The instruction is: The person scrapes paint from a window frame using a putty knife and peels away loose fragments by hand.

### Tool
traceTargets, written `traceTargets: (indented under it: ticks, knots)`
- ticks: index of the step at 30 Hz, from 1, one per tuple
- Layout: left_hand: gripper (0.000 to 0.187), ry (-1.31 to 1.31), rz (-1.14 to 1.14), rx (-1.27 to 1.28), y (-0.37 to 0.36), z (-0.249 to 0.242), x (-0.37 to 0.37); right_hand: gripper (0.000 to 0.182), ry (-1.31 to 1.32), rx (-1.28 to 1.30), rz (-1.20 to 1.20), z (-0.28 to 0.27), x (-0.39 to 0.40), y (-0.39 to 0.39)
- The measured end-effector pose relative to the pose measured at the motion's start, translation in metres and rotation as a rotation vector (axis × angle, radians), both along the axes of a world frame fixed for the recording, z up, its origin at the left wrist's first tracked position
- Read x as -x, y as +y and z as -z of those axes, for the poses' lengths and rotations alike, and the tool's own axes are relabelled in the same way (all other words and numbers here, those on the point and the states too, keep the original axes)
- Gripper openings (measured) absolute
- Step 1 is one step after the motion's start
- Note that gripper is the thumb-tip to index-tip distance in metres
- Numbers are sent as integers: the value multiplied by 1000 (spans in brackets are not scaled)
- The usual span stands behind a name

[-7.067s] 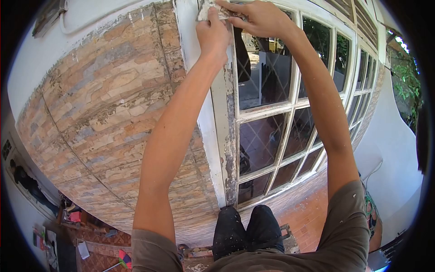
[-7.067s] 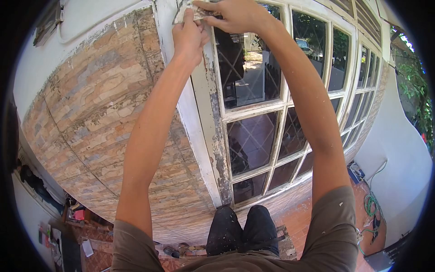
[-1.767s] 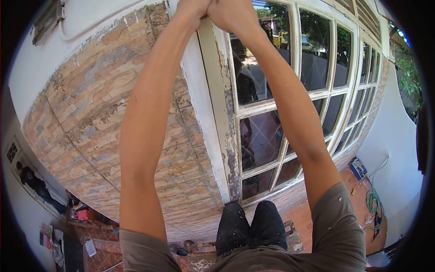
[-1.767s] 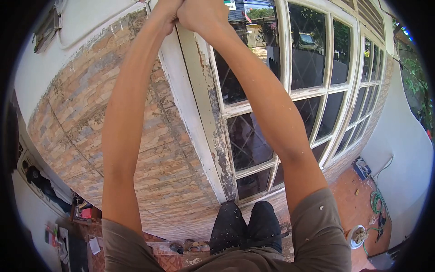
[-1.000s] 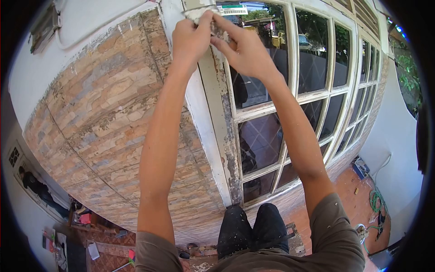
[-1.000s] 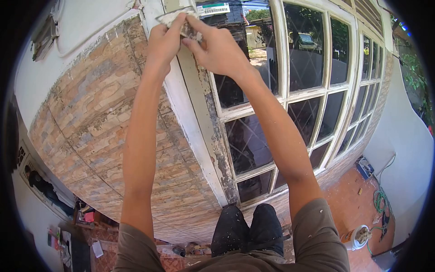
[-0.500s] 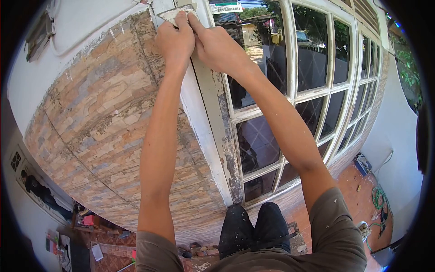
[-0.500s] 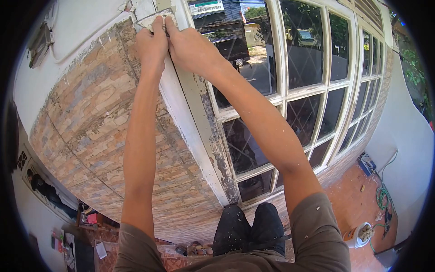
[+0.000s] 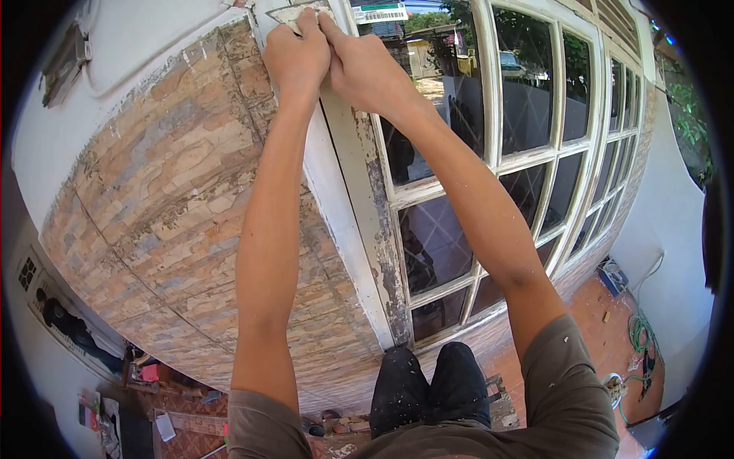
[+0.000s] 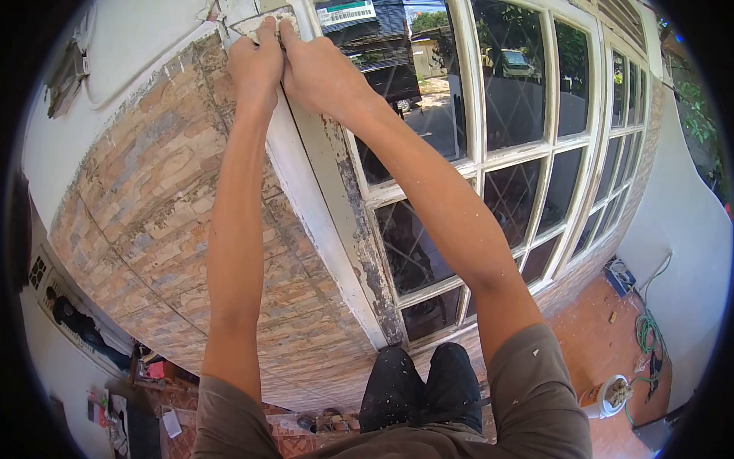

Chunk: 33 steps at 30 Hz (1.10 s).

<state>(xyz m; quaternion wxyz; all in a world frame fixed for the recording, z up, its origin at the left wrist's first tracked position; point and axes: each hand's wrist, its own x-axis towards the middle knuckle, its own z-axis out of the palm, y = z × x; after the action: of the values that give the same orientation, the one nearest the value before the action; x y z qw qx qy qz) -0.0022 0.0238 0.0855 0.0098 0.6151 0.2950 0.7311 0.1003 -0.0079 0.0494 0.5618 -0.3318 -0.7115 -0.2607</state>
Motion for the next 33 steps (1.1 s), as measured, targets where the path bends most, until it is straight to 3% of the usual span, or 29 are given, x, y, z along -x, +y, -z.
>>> traceTargets:
  ticks: [18, 25, 29, 31, 33]
  knots:
    - [53, 15, 15, 26, 6, -26, 3, 47, 36, -69, -73, -19, 2, -5]
    - [54, -7, -48, 11, 9, -13, 8, 42, -14, -2, -27, -12, 7, -1]
    - [54, -14, -45, -37, 14, -34, -1, 41, 2, -87, -17, -30, 1, 3]
    - [52, 13, -238, -106, 15, -37, -2, 42, 6, -122, -40, -31, 2, 4]
    - [55, 35, -244, -72, 13, -34, 3, 41, 9, -53, -5, -30, 5, 2]
